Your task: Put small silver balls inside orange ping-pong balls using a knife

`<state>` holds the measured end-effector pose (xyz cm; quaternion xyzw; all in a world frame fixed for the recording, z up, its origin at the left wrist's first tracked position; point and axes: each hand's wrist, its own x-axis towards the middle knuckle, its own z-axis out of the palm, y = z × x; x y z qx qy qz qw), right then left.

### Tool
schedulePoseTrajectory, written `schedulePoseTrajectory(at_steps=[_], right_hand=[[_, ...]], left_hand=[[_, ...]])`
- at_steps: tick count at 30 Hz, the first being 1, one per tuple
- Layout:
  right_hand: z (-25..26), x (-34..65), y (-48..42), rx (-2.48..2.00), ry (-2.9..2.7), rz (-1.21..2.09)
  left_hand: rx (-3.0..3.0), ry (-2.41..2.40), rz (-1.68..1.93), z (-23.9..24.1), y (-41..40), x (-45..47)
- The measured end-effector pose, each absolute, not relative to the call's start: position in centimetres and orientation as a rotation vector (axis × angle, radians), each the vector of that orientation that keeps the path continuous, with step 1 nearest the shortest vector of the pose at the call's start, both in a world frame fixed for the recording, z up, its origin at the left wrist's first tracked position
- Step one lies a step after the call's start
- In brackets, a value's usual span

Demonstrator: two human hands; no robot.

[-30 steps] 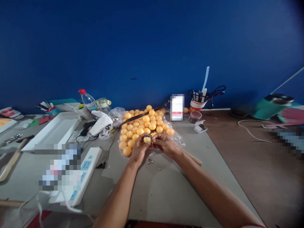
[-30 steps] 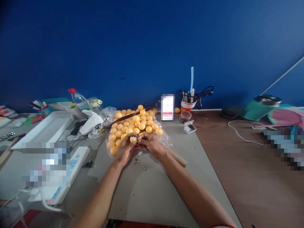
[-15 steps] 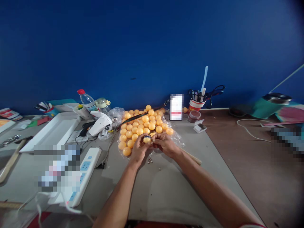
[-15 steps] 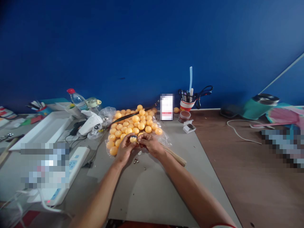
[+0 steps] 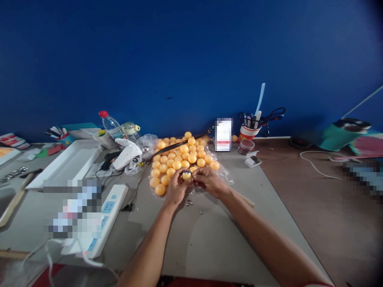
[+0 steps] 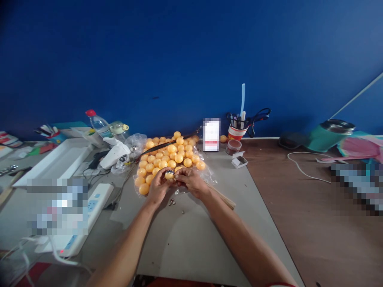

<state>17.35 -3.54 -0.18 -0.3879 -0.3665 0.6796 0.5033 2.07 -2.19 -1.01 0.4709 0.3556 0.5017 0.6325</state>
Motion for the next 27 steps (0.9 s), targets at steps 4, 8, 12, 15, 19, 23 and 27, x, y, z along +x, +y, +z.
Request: schedulePoseTrajectory(at_steps=[4,8,12,15,19,23,27], right_hand=[[-0.07,17.35,-3.57,-0.959,-0.865,1.66],[-0.14,17.49,-3.53,-0.962,-0.846,1.685],[-0.2,17.67,-3.53,-0.968,-0.828,1.721],[-0.21,17.72,-3.57,-0.947,-0.831,1.737],[-0.29,17.82,-3.59,-0.959,-0.829,1.758],[-0.32,18.03,-3.58,-0.968,-0.79,1.81],[-0.13,18.29,-3.53,-0.978,-0.751,1.876]], left_hand=[[1.119,0.837,1.128,-1.31,-2.11,2.03],[1.165,0.841,1.128,-1.6,-2.09,1.97],[1.178,0.837,1.135,-1.7,-2.15,1.98],[1.171,0.847,1.123,-1.72,-2.23,1.95],[1.211,0.857,1.116,-1.76,-2.28,1.86],[1.255,0.856,1.12,-1.88,-2.25,1.87],[1.277,0.851,1.125,-2.02,-2.24,1.95]])
